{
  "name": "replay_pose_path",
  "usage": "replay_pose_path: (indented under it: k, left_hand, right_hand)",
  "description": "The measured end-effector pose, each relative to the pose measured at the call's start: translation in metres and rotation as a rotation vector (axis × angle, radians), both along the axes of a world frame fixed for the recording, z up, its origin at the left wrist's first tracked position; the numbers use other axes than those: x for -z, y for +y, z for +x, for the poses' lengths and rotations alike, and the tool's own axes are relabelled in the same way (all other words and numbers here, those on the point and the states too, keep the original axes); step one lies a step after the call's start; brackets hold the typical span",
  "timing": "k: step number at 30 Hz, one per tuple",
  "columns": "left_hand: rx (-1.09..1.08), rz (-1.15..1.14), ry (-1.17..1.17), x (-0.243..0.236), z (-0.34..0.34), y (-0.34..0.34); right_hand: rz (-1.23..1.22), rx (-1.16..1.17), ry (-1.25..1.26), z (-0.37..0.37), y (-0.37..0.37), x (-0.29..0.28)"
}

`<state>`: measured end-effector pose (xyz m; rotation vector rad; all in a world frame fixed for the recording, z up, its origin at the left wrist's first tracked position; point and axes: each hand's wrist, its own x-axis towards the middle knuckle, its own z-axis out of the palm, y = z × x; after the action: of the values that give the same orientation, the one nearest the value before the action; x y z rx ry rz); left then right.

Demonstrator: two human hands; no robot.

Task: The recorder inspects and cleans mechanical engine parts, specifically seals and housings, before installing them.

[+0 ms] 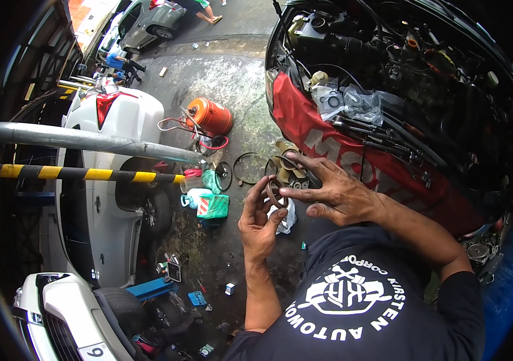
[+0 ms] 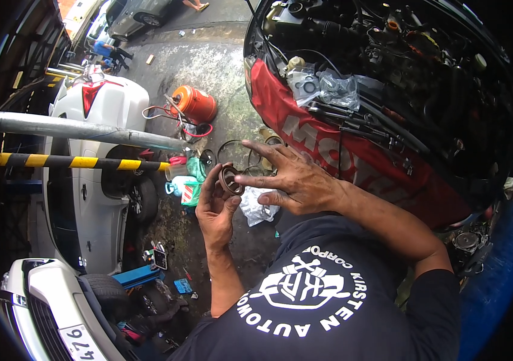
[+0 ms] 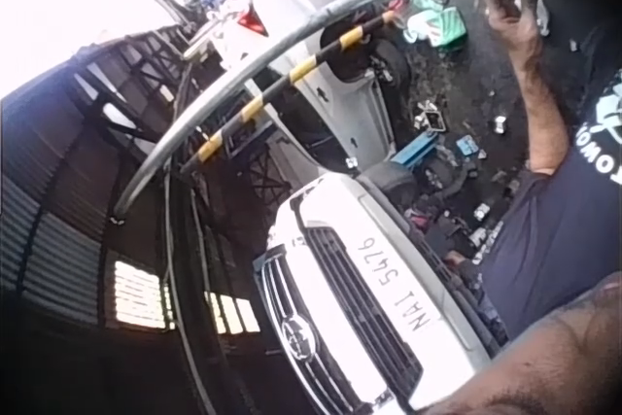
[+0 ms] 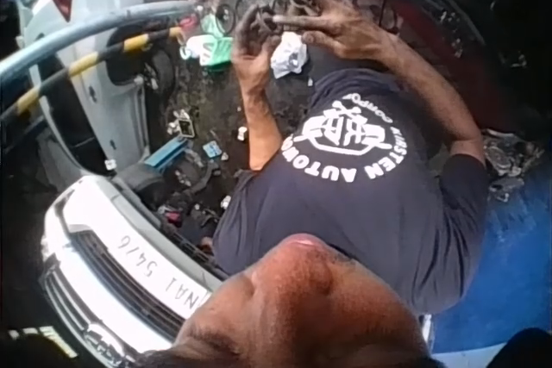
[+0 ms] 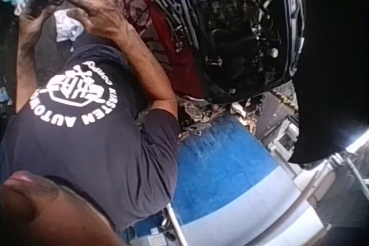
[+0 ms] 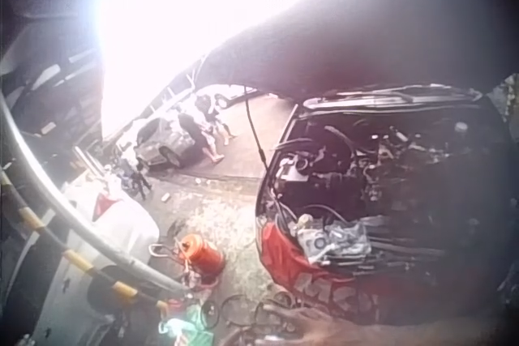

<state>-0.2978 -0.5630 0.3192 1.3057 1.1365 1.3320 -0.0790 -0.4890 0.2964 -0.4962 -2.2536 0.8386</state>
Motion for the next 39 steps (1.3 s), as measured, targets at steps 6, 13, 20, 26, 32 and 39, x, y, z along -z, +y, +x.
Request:
replay_pose_path:
  k: [6, 13, 20, 26, 32, 39]
  left_hand:
    - [-0.007, 0.020, 0.007, -0.002, 0.001, 0.000]
    - [-0.013, -0.010, -0.034, 0.000, 0.002, -0.001]
    - [0.007, 0.000, -0.026, -0.001, 0.001, 0.000]
    - [-0.011, 0.087, 0.049, -0.002, 0.000, 0.001]
    - [0.012, 0.101, 0.046, -0.001, -0.003, -0.001]
    - [0.025, 0.064, -0.017, -0.004, -0.004, -0.002]
  right_hand:
    - [0.051, 0.026, 0.001, -0.001, 0.005, 0.001]
    - [0.070, 0.052, -0.008, -0.002, 0.004, 0.000]
    - [0.007, 0.044, 0.006, -0.006, 0.006, -0.005]
    - [-0.436, -0.179, 0.252, -0.009, -0.007, 0.002]
    - [-0.612, -0.219, 0.323, -0.009, -0.008, -0.004]
    - [-0.180, 0.053, 0.065, -0.012, -0.002, 0.005]
